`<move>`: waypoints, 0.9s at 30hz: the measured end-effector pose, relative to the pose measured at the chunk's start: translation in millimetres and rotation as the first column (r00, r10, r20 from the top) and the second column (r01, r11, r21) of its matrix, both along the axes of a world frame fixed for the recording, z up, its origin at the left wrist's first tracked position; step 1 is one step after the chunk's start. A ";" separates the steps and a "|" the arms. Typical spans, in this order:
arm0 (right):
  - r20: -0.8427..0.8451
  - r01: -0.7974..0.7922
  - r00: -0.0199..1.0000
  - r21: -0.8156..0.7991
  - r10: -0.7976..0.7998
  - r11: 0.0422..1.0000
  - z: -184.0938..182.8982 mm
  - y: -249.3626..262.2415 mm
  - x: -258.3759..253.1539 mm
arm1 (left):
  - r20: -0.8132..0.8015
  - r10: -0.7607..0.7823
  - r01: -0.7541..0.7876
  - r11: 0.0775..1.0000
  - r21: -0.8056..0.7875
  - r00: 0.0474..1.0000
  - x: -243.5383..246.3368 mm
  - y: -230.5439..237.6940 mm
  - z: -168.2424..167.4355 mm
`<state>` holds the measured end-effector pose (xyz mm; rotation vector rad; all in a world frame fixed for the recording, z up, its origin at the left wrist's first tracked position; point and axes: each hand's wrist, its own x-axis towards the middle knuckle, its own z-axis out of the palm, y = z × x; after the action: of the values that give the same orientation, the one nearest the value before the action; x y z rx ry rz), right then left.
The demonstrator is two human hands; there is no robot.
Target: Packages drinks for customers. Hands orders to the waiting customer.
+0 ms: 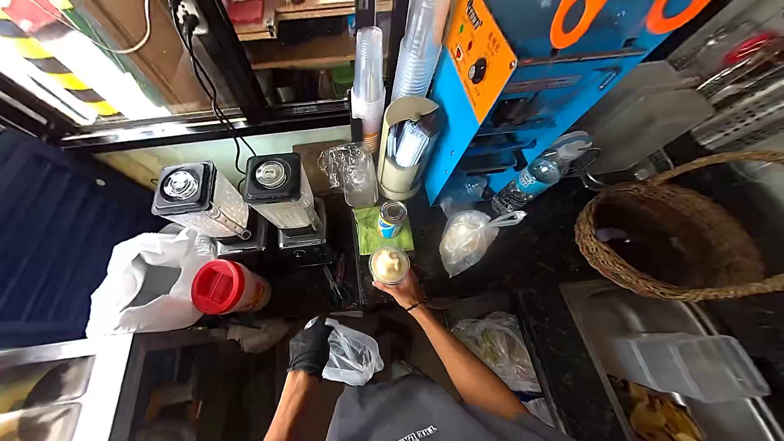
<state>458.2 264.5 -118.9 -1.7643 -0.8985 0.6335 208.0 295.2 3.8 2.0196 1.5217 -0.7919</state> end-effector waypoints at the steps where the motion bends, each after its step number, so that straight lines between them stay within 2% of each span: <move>1: 0.037 -0.009 0.999 0.021 0.008 1.000 -1.1 4.9 2.0 | 0.013 -0.066 0.066 0.998 -0.016 0.998 14.1 11.8 8.9; 5: 0.119 0.032 0.992 0.047 -0.038 0.998 20.4 -1.3 16.4 | 0.125 -0.225 0.222 0.974 0.031 0.966 65.0 54.1 39.6; 9: 0.047 0.157 0.984 0.225 -0.171 0.962 99.7 -14.5 43.2 | 0.382 -0.239 0.225 0.971 0.083 0.892 94.7 77.5 62.5; 12: 0.127 0.188 0.962 0.335 -0.242 0.923 162.1 -25.1 65.4 | 0.547 -0.218 0.162 0.975 0.149 0.808 113.5 85.5 21.4; 16: 0.052 0.245 0.956 0.410 -0.290 0.879 199.9 -40.9 63.0 | 0.536 -0.035 -0.041 0.991 0.129 0.844 139.2 65.1 -28.8; 18: -0.007 0.266 0.957 0.418 -0.290 0.869 195.6 -43.6 47.9 | 0.507 0.061 -0.134 0.985 0.109 0.860 145.3 54.5 -48.1; 20: -0.069 0.281 0.958 0.392 -0.277 0.876 175.5 -41.5 28.2 | 0.488 0.117 -0.182 0.979 0.088 0.865 145.3 48.2 -66.1; 24: -0.122 0.316 0.948 0.222 -0.295 0.923 106.8 -32.6 -12.9 | 0.466 0.206 -0.243 0.970 0.019 0.860 132.7 29.0 -68.7; 26: -0.072 0.309 0.951 0.134 -0.301 0.942 72.4 -23.4 -19.8 | 0.454 0.210 -0.225 0.974 -0.022 0.866 132.7 33.4 -74.6; 27: -0.030 0.304 0.953 0.112 -0.302 0.946 57.0 -19.4 -19.3 | 0.438 0.192 -0.217 0.976 0.009 0.878 135.2 36.1 -86.9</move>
<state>438.9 245.2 -61.9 -1.7453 -0.6233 0.3832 343.2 331.3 -83.1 1.8709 1.4668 -0.1909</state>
